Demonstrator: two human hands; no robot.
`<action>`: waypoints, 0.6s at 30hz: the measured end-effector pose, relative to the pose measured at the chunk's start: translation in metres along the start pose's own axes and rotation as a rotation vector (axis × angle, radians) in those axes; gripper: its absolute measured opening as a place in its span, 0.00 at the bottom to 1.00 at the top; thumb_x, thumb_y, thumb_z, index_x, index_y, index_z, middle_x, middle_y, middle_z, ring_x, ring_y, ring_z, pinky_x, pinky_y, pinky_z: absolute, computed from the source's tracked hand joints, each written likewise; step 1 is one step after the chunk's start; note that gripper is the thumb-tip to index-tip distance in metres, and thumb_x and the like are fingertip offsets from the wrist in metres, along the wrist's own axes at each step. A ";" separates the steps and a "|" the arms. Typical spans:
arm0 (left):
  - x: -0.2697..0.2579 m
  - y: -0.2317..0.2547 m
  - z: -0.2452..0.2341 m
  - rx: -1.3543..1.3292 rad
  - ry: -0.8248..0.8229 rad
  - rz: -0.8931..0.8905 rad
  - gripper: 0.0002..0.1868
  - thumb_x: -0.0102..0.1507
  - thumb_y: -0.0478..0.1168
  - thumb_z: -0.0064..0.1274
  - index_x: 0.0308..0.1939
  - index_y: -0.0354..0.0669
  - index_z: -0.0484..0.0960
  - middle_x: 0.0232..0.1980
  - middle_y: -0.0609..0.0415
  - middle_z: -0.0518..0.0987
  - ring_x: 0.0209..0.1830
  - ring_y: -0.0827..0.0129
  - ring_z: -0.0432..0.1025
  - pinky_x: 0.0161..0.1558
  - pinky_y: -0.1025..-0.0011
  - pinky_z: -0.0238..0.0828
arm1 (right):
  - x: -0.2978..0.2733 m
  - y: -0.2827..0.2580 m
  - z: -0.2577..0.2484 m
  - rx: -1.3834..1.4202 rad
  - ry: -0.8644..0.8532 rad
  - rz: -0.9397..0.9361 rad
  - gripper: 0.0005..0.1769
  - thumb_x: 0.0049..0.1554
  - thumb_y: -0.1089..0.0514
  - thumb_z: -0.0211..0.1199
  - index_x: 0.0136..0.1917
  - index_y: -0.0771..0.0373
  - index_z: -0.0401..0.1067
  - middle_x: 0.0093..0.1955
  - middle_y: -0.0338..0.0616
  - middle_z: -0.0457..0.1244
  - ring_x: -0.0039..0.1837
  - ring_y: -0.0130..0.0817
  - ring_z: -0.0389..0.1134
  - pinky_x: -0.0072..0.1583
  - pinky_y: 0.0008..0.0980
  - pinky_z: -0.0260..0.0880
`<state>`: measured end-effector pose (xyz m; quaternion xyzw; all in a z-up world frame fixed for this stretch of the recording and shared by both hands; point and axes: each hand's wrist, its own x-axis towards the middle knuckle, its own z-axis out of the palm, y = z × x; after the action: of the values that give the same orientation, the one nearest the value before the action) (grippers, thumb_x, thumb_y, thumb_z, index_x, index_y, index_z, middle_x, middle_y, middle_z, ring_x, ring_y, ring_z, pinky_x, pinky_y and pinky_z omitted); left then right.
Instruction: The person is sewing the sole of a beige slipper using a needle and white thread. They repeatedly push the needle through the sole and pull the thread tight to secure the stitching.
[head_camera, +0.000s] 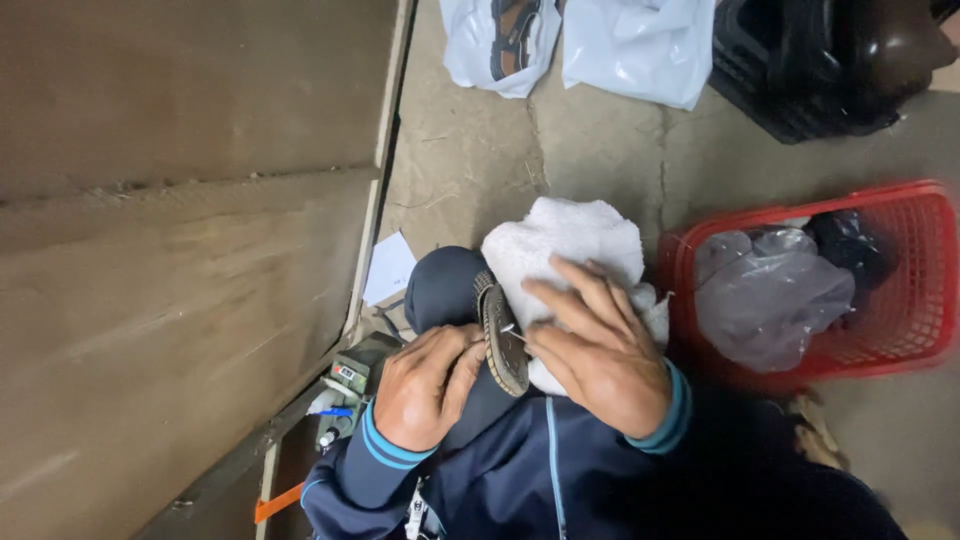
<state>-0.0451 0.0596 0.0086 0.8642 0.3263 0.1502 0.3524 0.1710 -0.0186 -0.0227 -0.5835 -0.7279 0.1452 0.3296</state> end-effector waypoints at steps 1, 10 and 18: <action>0.001 -0.001 -0.001 0.002 0.005 0.002 0.11 0.72 0.39 0.44 0.48 0.35 0.79 0.41 0.50 0.82 0.38 0.54 0.77 0.41 0.62 0.73 | -0.001 -0.001 -0.007 -0.002 0.001 -0.006 0.07 0.61 0.55 0.63 0.41 0.56 0.74 0.68 0.43 0.64 0.77 0.53 0.57 0.71 0.55 0.56; -0.004 -0.005 0.006 -0.005 -0.004 0.001 0.11 0.73 0.41 0.44 0.44 0.37 0.78 0.36 0.50 0.80 0.33 0.55 0.73 0.39 0.62 0.71 | -0.005 -0.013 -0.051 1.206 -0.213 0.534 0.11 0.59 0.66 0.56 0.43 0.74 0.78 0.49 0.60 0.76 0.46 0.41 0.81 0.52 0.33 0.84; -0.005 -0.005 0.004 0.047 -0.052 0.065 0.17 0.73 0.47 0.43 0.50 0.35 0.77 0.33 0.48 0.74 0.32 0.53 0.71 0.37 0.61 0.69 | 0.005 -0.008 -0.006 0.166 -0.128 0.172 0.09 0.60 0.54 0.63 0.54 0.54 0.72 0.44 0.34 0.73 0.42 0.37 0.75 0.51 0.35 0.71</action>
<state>-0.0492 0.0571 0.0025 0.8859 0.2922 0.1312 0.3355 0.1687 -0.0168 -0.0122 -0.6040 -0.6803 0.2696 0.3158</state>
